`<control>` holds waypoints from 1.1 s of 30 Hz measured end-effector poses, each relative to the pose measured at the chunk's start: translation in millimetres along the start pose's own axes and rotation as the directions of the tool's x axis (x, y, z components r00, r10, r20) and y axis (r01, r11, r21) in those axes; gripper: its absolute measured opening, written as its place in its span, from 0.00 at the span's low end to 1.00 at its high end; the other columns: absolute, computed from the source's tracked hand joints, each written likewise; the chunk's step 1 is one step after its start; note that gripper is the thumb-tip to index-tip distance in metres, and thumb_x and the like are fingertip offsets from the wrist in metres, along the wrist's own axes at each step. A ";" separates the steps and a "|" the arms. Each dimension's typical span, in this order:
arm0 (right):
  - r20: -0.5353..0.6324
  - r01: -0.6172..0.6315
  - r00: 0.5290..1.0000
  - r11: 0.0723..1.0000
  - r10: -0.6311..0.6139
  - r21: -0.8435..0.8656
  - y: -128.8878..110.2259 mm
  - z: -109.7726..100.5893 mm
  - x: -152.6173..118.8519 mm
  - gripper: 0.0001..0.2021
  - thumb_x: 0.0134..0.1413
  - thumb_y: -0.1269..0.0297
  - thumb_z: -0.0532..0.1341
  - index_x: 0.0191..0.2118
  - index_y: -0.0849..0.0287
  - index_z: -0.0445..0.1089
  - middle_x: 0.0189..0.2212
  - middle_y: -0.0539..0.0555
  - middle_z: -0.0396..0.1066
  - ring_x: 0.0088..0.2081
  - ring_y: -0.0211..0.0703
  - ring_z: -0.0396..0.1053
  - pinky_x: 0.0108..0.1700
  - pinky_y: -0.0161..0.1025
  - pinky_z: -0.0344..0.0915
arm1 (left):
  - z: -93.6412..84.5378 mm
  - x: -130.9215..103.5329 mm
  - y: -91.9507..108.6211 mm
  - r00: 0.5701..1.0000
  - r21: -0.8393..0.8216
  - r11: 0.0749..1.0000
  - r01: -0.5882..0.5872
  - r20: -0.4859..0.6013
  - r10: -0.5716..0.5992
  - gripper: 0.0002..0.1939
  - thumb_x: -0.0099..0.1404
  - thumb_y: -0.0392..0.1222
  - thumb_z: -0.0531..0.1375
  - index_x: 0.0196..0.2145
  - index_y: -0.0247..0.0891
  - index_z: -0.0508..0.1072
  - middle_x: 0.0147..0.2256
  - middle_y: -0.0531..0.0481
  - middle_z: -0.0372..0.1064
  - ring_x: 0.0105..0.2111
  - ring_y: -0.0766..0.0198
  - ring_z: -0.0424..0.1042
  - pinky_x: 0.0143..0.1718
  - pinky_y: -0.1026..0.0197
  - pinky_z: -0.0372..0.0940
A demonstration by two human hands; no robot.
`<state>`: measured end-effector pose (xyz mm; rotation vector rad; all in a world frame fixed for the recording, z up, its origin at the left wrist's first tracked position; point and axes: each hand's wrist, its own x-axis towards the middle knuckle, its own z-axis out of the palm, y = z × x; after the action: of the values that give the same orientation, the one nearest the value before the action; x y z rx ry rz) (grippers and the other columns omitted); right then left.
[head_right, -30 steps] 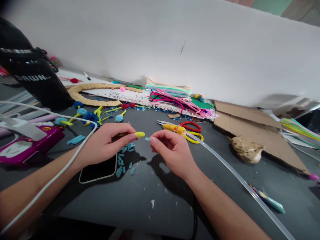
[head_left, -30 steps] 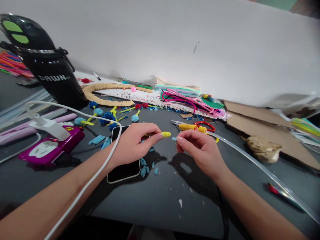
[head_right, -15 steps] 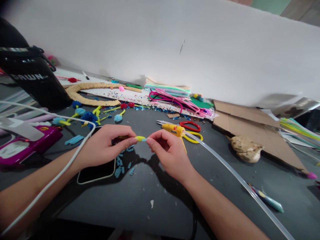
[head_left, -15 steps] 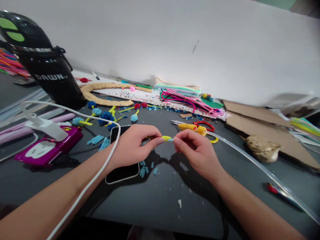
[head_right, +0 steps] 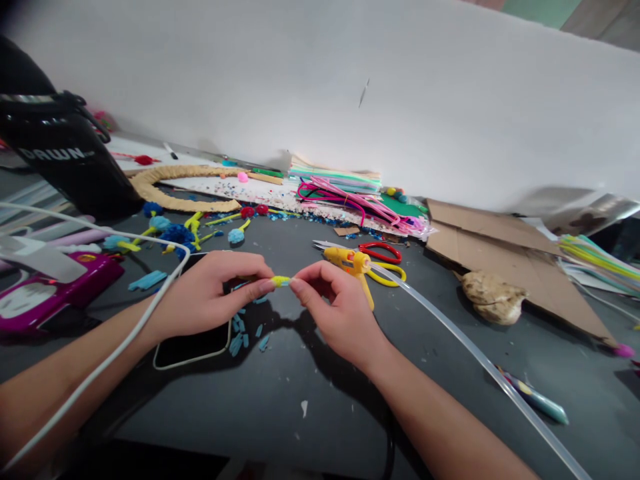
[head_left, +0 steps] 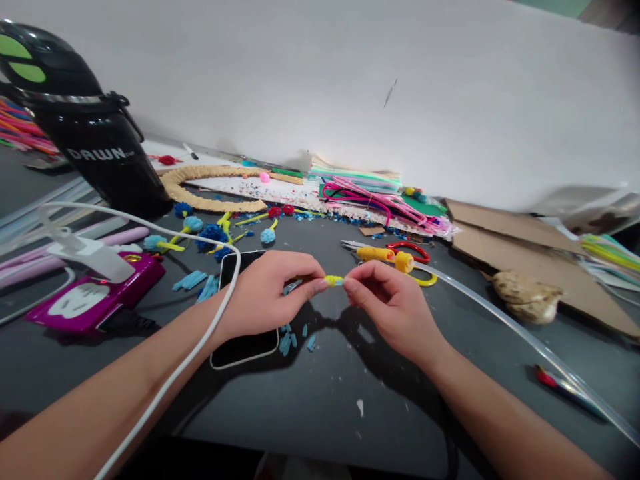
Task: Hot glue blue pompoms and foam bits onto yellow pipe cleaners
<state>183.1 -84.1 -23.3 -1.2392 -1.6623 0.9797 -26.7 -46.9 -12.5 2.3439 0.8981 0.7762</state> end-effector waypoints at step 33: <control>0.214 0.085 0.941 0.428 0.263 -0.900 -9.4 -44.1 -27.1 0.21 0.56 0.48 0.59 0.19 0.56 0.68 0.18 0.55 0.67 0.18 0.40 0.59 0.22 0.39 0.44 | -10.6 7.8 -14.7 0.895 -0.620 0.691 0.371 0.039 -0.445 0.16 0.68 0.49 0.55 0.27 0.35 0.66 0.20 0.57 0.50 0.19 0.72 0.49 0.20 0.65 0.43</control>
<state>225.7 -107.6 -3.1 -1.9438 -2.5815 0.2399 -35.1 -29.1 -11.7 1.4617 0.9843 0.8542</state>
